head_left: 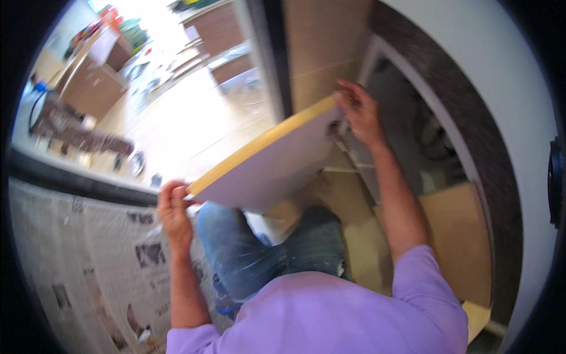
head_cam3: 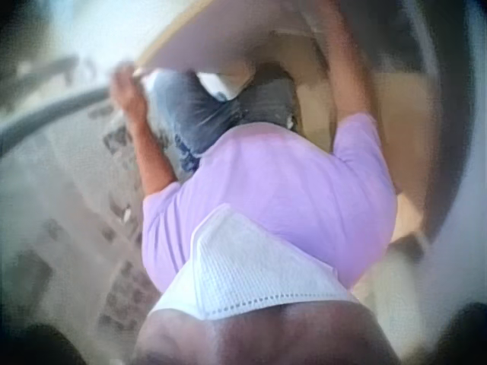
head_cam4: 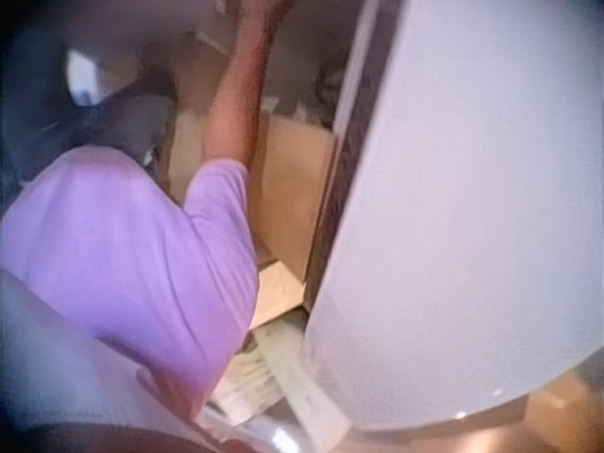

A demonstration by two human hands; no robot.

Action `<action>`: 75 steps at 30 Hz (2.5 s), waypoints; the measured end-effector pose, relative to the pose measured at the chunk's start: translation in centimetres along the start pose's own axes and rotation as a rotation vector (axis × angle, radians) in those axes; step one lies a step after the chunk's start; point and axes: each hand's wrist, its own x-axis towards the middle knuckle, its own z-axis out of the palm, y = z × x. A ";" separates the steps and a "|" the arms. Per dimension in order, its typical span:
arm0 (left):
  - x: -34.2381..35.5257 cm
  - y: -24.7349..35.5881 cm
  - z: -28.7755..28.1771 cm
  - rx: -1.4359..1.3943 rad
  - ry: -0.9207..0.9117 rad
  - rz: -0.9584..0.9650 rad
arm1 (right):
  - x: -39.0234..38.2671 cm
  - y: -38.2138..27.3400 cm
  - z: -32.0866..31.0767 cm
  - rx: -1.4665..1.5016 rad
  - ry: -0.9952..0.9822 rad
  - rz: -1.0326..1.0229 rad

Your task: The person removes protective film from a cabinet door and wipes it with a cloth. They then kneel to install the door onto a cabinet under a sink, aligning it with the hinges and securing it in place.

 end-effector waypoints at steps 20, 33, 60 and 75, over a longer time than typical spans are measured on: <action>-1.7 -0.6 -0.4 -0.120 -0.099 -0.063 | -1.3 -1.1 0.1 0.133 -0.058 0.219; -2.2 0.7 3.1 -0.153 0.013 -0.165 | -0.2 -1.3 0.0 0.239 -0.003 0.311; -0.8 -9.6 5.2 -0.059 -0.118 -0.079 | -11.3 7.1 1.3 0.054 0.057 0.013; 1.2 -10.8 4.7 -0.198 -0.036 -0.129 | -5.7 14.8 1.9 0.534 0.069 0.292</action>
